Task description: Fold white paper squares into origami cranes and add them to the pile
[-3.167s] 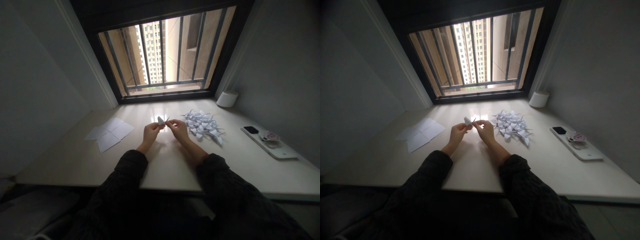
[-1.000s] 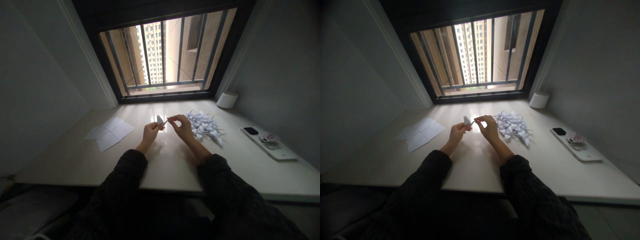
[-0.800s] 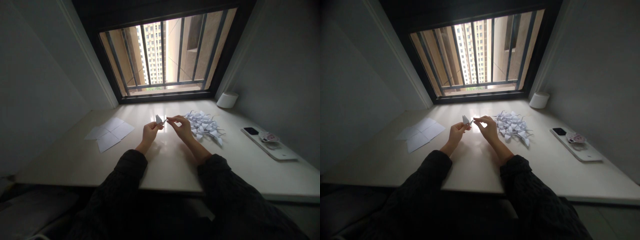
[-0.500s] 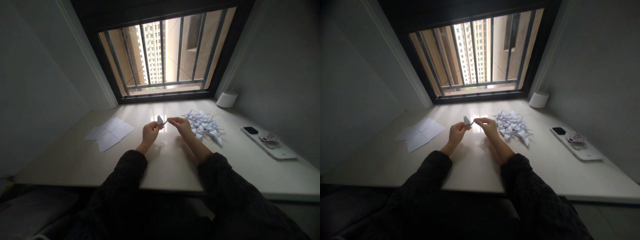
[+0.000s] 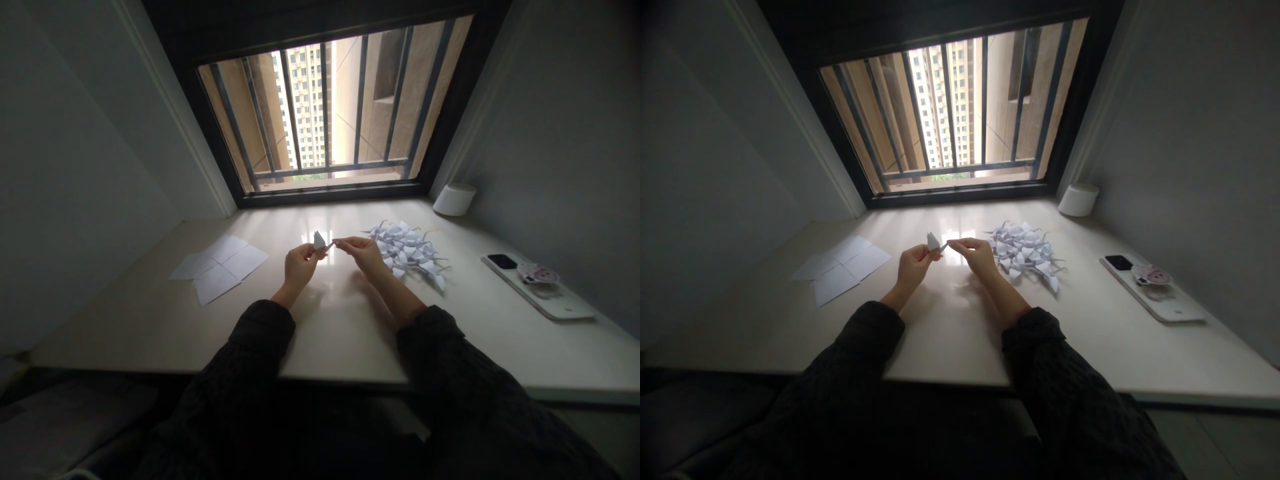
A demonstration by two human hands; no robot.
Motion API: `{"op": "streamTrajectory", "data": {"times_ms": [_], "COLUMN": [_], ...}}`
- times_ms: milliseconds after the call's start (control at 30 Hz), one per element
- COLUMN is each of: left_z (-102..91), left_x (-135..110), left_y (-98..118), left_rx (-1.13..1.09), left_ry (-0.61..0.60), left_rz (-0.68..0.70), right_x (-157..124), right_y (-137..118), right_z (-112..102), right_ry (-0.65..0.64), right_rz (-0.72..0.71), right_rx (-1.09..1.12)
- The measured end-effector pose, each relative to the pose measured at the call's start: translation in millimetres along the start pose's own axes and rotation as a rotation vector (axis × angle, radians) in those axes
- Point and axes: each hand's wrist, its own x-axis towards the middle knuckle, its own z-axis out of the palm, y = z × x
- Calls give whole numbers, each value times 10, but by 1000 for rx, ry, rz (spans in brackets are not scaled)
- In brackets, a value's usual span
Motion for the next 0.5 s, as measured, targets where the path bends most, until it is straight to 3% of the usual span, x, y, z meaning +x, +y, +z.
{"op": "streamTrajectory", "data": {"times_ms": [500], "left_z": [32], "left_x": [24], "left_y": [-48], "left_rx": [-149], "left_ry": [-66], "left_rz": [-69], "right_x": [3], "right_y": [14], "right_z": [-9], "right_ry": [85], "right_rz": [-69], "right_rx": [-35]}}
